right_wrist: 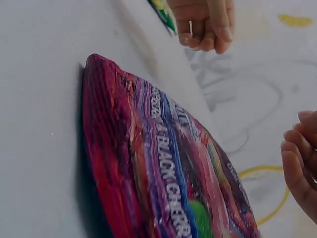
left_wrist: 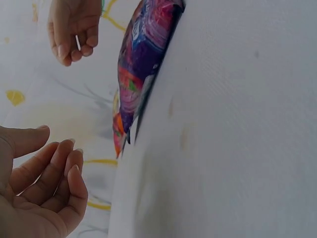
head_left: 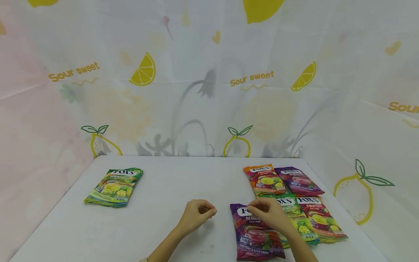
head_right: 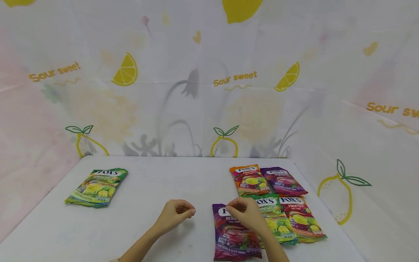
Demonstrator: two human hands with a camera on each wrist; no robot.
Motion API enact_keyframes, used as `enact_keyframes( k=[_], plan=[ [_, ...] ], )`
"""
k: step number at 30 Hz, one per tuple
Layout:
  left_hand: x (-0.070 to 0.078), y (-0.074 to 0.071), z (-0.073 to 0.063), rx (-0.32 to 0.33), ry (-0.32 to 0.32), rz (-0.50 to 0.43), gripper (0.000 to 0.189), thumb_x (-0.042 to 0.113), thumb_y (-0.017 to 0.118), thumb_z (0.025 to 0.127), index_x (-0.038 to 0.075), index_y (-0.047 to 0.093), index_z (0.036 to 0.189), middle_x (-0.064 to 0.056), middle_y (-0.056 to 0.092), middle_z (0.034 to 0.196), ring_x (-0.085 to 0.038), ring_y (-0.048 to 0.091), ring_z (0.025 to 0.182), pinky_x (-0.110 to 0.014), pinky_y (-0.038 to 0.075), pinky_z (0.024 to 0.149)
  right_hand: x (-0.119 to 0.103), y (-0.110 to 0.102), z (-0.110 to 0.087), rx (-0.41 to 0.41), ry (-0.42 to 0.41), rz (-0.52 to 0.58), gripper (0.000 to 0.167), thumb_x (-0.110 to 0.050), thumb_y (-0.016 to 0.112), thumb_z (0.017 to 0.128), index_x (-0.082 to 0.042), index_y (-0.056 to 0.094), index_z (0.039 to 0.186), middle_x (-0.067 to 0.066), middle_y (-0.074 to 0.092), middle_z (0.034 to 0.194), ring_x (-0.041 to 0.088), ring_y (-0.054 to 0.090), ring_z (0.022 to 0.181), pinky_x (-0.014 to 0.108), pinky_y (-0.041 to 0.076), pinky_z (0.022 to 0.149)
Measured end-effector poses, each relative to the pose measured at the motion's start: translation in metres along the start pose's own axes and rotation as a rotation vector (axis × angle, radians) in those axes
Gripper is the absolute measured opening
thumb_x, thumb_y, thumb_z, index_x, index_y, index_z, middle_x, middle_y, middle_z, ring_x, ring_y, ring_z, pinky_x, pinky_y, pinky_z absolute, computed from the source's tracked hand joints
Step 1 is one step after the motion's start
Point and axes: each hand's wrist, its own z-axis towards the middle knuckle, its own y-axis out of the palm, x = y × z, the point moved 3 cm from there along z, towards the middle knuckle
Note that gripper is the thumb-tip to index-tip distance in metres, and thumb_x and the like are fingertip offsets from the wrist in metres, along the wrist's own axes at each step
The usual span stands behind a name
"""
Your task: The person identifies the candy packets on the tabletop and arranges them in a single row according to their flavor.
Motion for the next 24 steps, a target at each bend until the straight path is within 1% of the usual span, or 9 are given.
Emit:
enact_keyframes(
  k=[4,8,11,13,15,18,19,22,24],
  plan=[
    [0.003,0.016,0.007,-0.025,0.026,-0.026,0.010,-0.001,0.063,0.086,-0.010,0.066,0.084,-0.021,0.068,0.078,-0.037,0.063,0.067,-0.017,0.047,0.056,0.007,-0.011,-0.012,0.017,0.081,-0.002,0.024,-0.013,0.059,0.092,0.009,0.065,0.101,0.019,0.066,0.092,0.012,0.062,0.073,0.022,0.052,0.067],
    [-0.011,0.035,0.016,-0.035,0.040,-0.025,0.008,0.000,0.064,0.085,-0.007,0.068,0.084,-0.018,0.069,0.077,-0.035,0.064,0.065,-0.017,0.047,0.055,0.012,-0.021,-0.022,0.030,0.090,-0.015,0.024,-0.012,0.057,0.093,0.010,0.064,0.102,0.019,0.066,0.093,0.010,0.063,0.074,0.023,0.053,0.068],
    [-0.021,0.048,0.022,-0.045,0.058,-0.030,0.007,0.001,0.065,0.084,-0.005,0.068,0.084,-0.015,0.069,0.076,-0.026,0.064,0.063,-0.018,0.047,0.055,0.015,-0.026,-0.030,0.031,0.093,-0.015,0.025,-0.011,0.056,0.094,0.011,0.063,0.103,0.021,0.066,0.095,0.009,0.064,0.077,0.024,0.053,0.069],
    [-0.026,0.055,0.025,-0.054,0.061,-0.039,0.007,0.003,0.066,0.084,-0.003,0.069,0.085,-0.013,0.069,0.076,-0.016,0.063,0.062,-0.018,0.048,0.057,0.016,-0.029,-0.036,0.040,0.107,-0.023,0.025,-0.012,0.057,0.094,0.010,0.064,0.103,0.020,0.066,0.095,0.010,0.065,0.077,0.024,0.053,0.069],
    [-0.025,0.060,0.025,-0.061,0.064,-0.048,0.007,0.003,0.067,0.083,-0.004,0.069,0.085,-0.014,0.069,0.076,-0.010,0.061,0.062,-0.018,0.049,0.058,0.018,-0.031,-0.041,0.057,0.126,-0.032,0.026,-0.013,0.057,0.093,0.010,0.064,0.103,0.020,0.067,0.095,0.009,0.065,0.077,0.024,0.053,0.068],
    [-0.009,0.063,0.023,-0.072,0.064,-0.073,0.008,0.002,0.066,0.083,-0.006,0.069,0.085,-0.015,0.069,0.076,-0.007,0.060,0.062,-0.017,0.048,0.059,0.021,-0.035,-0.047,0.097,0.175,-0.049,0.025,-0.013,0.058,0.093,0.009,0.065,0.102,0.018,0.067,0.095,0.009,0.063,0.075,0.025,0.053,0.067],
    [-0.008,0.065,0.023,-0.074,0.065,-0.079,0.007,0.001,0.067,0.082,-0.006,0.069,0.084,-0.015,0.069,0.076,-0.007,0.060,0.061,-0.016,0.048,0.059,0.022,-0.035,-0.048,0.108,0.190,-0.048,0.025,-0.013,0.059,0.092,0.009,0.065,0.103,0.017,0.067,0.095,0.009,0.063,0.075,0.025,0.053,0.066],
    [-0.007,0.073,0.025,-0.083,0.072,-0.097,0.007,0.000,0.068,0.081,-0.006,0.069,0.083,-0.015,0.069,0.075,-0.006,0.059,0.060,-0.016,0.048,0.058,0.025,-0.038,-0.053,0.128,0.239,-0.024,0.027,-0.014,0.059,0.093,0.009,0.064,0.104,0.017,0.067,0.099,0.008,0.064,0.078,0.025,0.053,0.068],
    [-0.014,0.080,0.029,-0.091,0.069,-0.099,0.007,0.003,0.070,0.080,-0.004,0.070,0.082,-0.012,0.069,0.074,-0.003,0.058,0.060,-0.016,0.048,0.058,0.026,-0.040,-0.055,0.136,0.259,-0.010,0.028,-0.014,0.059,0.093,0.011,0.063,0.105,0.018,0.067,0.101,0.008,0.065,0.079,0.025,0.054,0.069]
  ],
)
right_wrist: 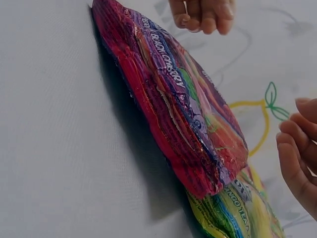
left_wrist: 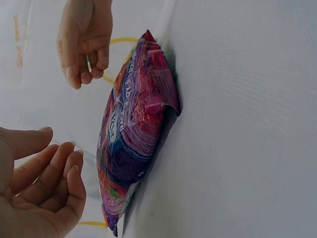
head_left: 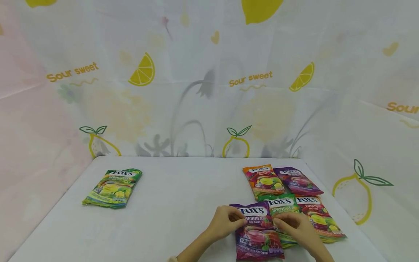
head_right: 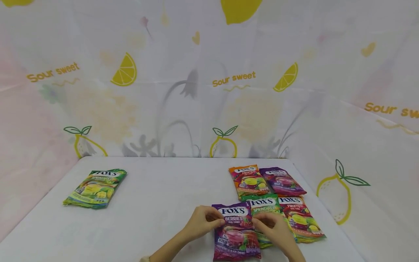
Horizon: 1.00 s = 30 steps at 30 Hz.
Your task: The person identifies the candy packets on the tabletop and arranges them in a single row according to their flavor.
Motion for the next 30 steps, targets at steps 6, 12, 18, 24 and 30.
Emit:
enact_keyframes(
  k=[6,12,18,24,30],
  plan=[
    [-0.004,0.014,0.006,-0.033,0.007,0.002,0.010,0.008,0.072,0.079,-0.001,0.071,0.082,-0.006,0.069,0.073,0.001,0.055,0.061,-0.016,0.048,0.059,0.006,-0.008,-0.008,0.050,0.054,0.000,0.031,-0.014,0.060,0.092,0.013,0.062,0.105,0.020,0.066,0.099,0.011,0.067,0.080,0.028,0.055,0.069],
    [-0.004,0.026,0.011,-0.052,0.001,0.007,0.011,0.008,0.072,0.079,-0.001,0.071,0.083,-0.003,0.068,0.073,0.003,0.054,0.061,-0.015,0.047,0.058,0.017,-0.018,-0.017,0.122,0.105,-0.019,0.032,-0.016,0.062,0.091,0.012,0.063,0.106,0.016,0.067,0.098,0.010,0.066,0.077,0.027,0.055,0.068],
    [-0.002,0.033,0.015,-0.042,-0.001,-0.010,0.011,0.007,0.072,0.079,-0.003,0.070,0.083,-0.004,0.068,0.073,0.003,0.054,0.060,-0.015,0.047,0.058,0.029,-0.029,-0.024,0.145,0.140,-0.094,0.031,-0.016,0.061,0.091,0.011,0.063,0.106,0.017,0.067,0.098,0.009,0.066,0.075,0.025,0.054,0.067],
    [0.002,0.043,0.018,-0.034,0.014,-0.013,0.010,0.006,0.073,0.078,-0.002,0.071,0.083,-0.005,0.068,0.072,0.003,0.054,0.060,-0.014,0.047,0.057,0.038,-0.036,-0.027,0.191,0.238,-0.138,0.031,-0.017,0.062,0.091,0.010,0.064,0.105,0.014,0.069,0.095,0.010,0.066,0.074,0.025,0.054,0.067],
    [0.005,0.054,0.021,-0.068,0.012,-0.043,0.011,0.004,0.073,0.078,-0.004,0.071,0.084,-0.008,0.070,0.074,0.003,0.056,0.060,-0.013,0.048,0.057,0.042,-0.041,-0.030,0.221,0.276,-0.129,0.031,-0.016,0.063,0.090,0.011,0.064,0.105,0.014,0.068,0.096,0.010,0.066,0.074,0.026,0.054,0.067]
  ],
)
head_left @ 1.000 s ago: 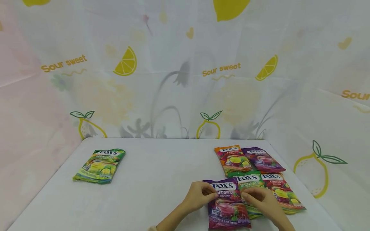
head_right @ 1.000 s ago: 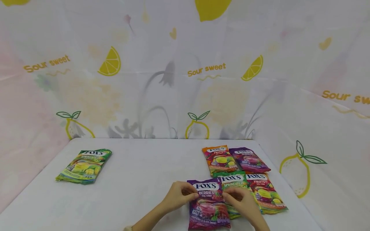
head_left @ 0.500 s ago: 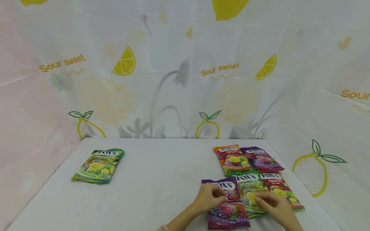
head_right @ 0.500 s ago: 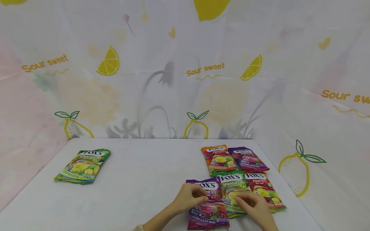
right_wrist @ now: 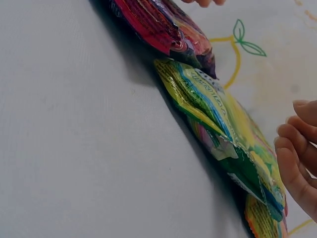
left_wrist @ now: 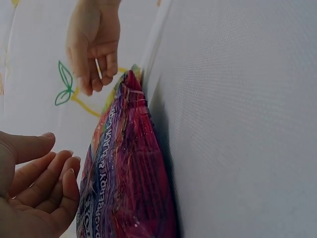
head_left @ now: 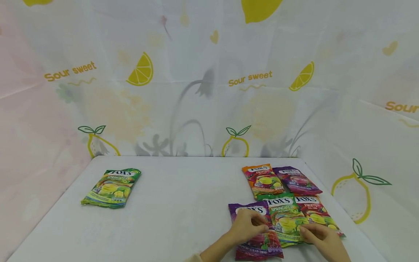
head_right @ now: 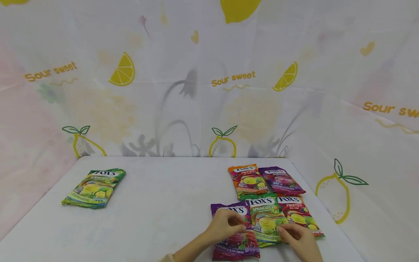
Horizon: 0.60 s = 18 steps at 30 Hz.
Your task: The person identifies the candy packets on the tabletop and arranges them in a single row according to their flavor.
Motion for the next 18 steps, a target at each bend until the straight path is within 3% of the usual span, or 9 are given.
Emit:
enact_keyframes(
  k=[8,12,18],
  plan=[
    [0.005,0.013,0.006,-0.048,0.034,0.023,0.012,0.002,0.070,0.080,-0.006,0.070,0.089,-0.008,0.071,0.079,0.003,0.060,0.066,-0.012,0.048,0.060,0.014,-0.014,0.002,0.015,0.074,-0.059,0.043,-0.027,0.063,0.090,0.011,0.062,0.109,0.021,0.067,0.105,0.016,0.067,0.078,0.027,0.055,0.069],
    [0.006,0.020,0.008,-0.049,0.039,0.052,0.013,0.001,0.068,0.080,-0.007,0.070,0.090,-0.008,0.071,0.079,0.005,0.059,0.065,-0.011,0.048,0.059,0.023,-0.021,0.003,0.039,0.105,-0.085,0.053,-0.036,0.064,0.088,0.013,0.062,0.108,0.022,0.068,0.098,0.020,0.067,0.075,0.030,0.055,0.067],
    [0.008,0.032,0.011,-0.043,-0.012,-0.012,0.016,0.001,0.068,0.079,-0.010,0.069,0.091,-0.010,0.071,0.078,0.004,0.060,0.062,-0.011,0.048,0.057,0.037,-0.025,0.004,0.069,0.135,-0.069,0.068,-0.046,0.066,0.084,0.016,0.059,0.111,0.020,0.070,0.089,0.020,0.068,0.071,0.030,0.055,0.064]
  ],
)
